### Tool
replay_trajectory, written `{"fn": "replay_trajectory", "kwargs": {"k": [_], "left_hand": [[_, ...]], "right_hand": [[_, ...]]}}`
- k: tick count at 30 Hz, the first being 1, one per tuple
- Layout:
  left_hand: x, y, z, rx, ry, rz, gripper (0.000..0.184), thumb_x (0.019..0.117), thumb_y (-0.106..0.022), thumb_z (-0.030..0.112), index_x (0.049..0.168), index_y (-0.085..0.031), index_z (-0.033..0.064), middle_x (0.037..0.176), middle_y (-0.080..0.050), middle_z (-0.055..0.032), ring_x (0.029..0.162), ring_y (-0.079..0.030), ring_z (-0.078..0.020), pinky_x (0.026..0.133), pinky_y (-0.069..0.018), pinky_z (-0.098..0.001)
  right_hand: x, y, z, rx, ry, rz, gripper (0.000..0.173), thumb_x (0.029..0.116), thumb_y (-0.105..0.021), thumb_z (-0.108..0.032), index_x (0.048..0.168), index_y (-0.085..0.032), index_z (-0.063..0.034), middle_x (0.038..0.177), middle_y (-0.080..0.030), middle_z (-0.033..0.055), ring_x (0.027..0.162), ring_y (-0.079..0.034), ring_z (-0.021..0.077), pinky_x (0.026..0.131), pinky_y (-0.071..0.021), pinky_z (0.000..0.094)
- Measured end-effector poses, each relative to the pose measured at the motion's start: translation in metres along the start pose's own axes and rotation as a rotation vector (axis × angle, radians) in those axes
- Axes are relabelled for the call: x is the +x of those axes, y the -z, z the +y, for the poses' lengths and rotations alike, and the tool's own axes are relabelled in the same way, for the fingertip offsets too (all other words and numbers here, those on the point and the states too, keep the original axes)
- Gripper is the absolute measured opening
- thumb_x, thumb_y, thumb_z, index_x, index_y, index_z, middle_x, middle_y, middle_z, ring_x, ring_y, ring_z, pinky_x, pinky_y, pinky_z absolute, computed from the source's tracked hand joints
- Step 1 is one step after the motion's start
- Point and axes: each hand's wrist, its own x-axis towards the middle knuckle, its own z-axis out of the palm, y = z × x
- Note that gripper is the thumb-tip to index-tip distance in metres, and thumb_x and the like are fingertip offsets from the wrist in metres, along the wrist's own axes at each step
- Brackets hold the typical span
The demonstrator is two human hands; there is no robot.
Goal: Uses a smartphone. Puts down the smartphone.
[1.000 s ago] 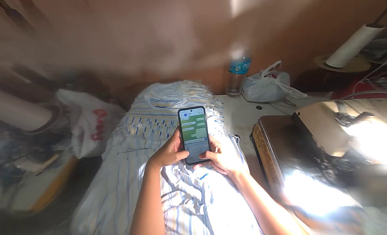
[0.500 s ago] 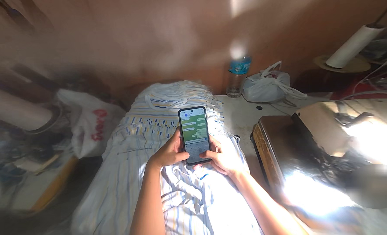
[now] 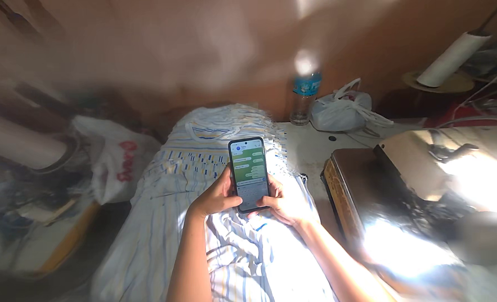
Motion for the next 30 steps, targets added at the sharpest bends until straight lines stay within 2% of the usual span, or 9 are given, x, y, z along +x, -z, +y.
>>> {"fn": "replay_trajectory", "kwargs": {"k": [8, 14, 17, 20, 23, 25, 28, 30], "left_hand": [[0.0001, -0.0002, 0.0014, -0.015, 0.0, 0.003, 0.099, 0.0761, -0.059, -0.009, 0.154, 0.001, -0.0028, 0.142, -0.053, -0.0076, 0.125, -0.061, -0.0086, 0.105, -0.0526, -0.0272], [-0.0007, -0.0006, 0.0025, -0.009, 0.007, 0.006, 0.099, 0.0764, -0.059, -0.008, 0.154, 0.002, -0.0035, 0.141, -0.053, -0.0065, 0.124, -0.06, -0.0067, 0.104, -0.0523, -0.0256], [-0.0012, -0.0011, 0.0024, -0.006, 0.005, 0.016, 0.098, 0.076, -0.059, -0.007, 0.153, 0.0, -0.0034, 0.139, -0.054, -0.0062, 0.123, -0.061, -0.0069, 0.104, -0.0528, -0.026], [-0.0014, -0.0009, 0.0021, 0.0, 0.0, 0.025, 0.098, 0.0757, -0.06, -0.007, 0.153, -0.001, -0.0036, 0.14, -0.053, -0.0061, 0.124, -0.06, -0.0062, 0.105, -0.0516, -0.0251], [-0.0014, -0.0005, 0.0021, 0.001, 0.006, 0.033, 0.098, 0.0759, -0.06, -0.007, 0.154, -0.002, -0.0034, 0.141, -0.053, -0.0066, 0.125, -0.059, -0.0069, 0.106, -0.0512, -0.0258], [-0.0019, -0.0007, 0.0033, 0.015, 0.015, 0.037, 0.097, 0.0758, -0.06, -0.006, 0.154, -0.002, -0.0037, 0.141, -0.052, -0.0065, 0.125, -0.059, -0.0062, 0.106, -0.051, -0.025], [-0.002, -0.0003, 0.0032, 0.014, 0.004, 0.032, 0.097, 0.0756, -0.06, -0.006, 0.154, -0.003, -0.0028, 0.14, -0.053, -0.0056, 0.124, -0.059, -0.006, 0.105, -0.0515, -0.0252], [-0.002, -0.0005, 0.0033, 0.013, -0.002, 0.028, 0.097, 0.0754, -0.059, -0.007, 0.154, -0.003, -0.0032, 0.141, -0.053, -0.0055, 0.125, -0.059, -0.0062, 0.106, -0.0512, -0.0251]], "right_hand": [[-0.0009, -0.0027, -0.0044, 0.074, -0.031, 0.009, 0.058, 0.0812, -0.035, 0.011, 0.137, -0.036, -0.0051, 0.112, -0.069, 0.0087, 0.09, -0.074, 0.0224, 0.067, -0.0648, 0.0404], [-0.0012, -0.0021, -0.003, 0.029, -0.013, 0.0, 0.055, 0.0861, -0.046, 0.013, 0.138, -0.037, -0.0051, 0.111, -0.07, 0.0086, 0.089, -0.075, 0.0228, 0.067, -0.0651, 0.0388], [-0.0005, -0.0009, -0.0021, 0.005, -0.013, 0.002, 0.057, 0.0877, -0.047, 0.014, 0.14, -0.036, -0.0044, 0.113, -0.069, 0.0093, 0.091, -0.074, 0.0231, 0.069, -0.0653, 0.0396], [-0.0006, -0.0024, -0.0033, 0.063, -0.018, 0.007, 0.049, 0.0899, -0.039, 0.008, 0.137, -0.039, -0.0052, 0.112, -0.069, 0.0087, 0.091, -0.074, 0.0233, 0.068, -0.0651, 0.0407], [0.0, -0.0035, -0.0049, 0.131, -0.05, 0.012, 0.042, 0.0962, -0.027, 0.0, 0.135, -0.041, -0.0076, 0.11, -0.07, 0.0092, 0.09, -0.074, 0.0241, 0.068, -0.0644, 0.0408], [0.0001, -0.0042, -0.005, 0.135, -0.046, 0.019, 0.039, 0.1, -0.025, 0.0, 0.135, -0.042, -0.0066, 0.109, -0.071, 0.0098, 0.089, -0.075, 0.024, 0.067, -0.0646, 0.0405], [0.0003, -0.0033, -0.0038, 0.124, -0.024, 0.01, 0.038, 0.0996, -0.027, 0.002, 0.133, -0.043, -0.006, 0.108, -0.071, 0.0088, 0.089, -0.075, 0.023, 0.067, -0.0647, 0.0398], [-0.0002, -0.0033, -0.0028, 0.106, -0.007, 0.016, 0.037, 0.0974, -0.034, 0.003, 0.133, -0.044, -0.0054, 0.108, -0.071, 0.0086, 0.088, -0.075, 0.0227, 0.067, -0.0648, 0.0395]]}}
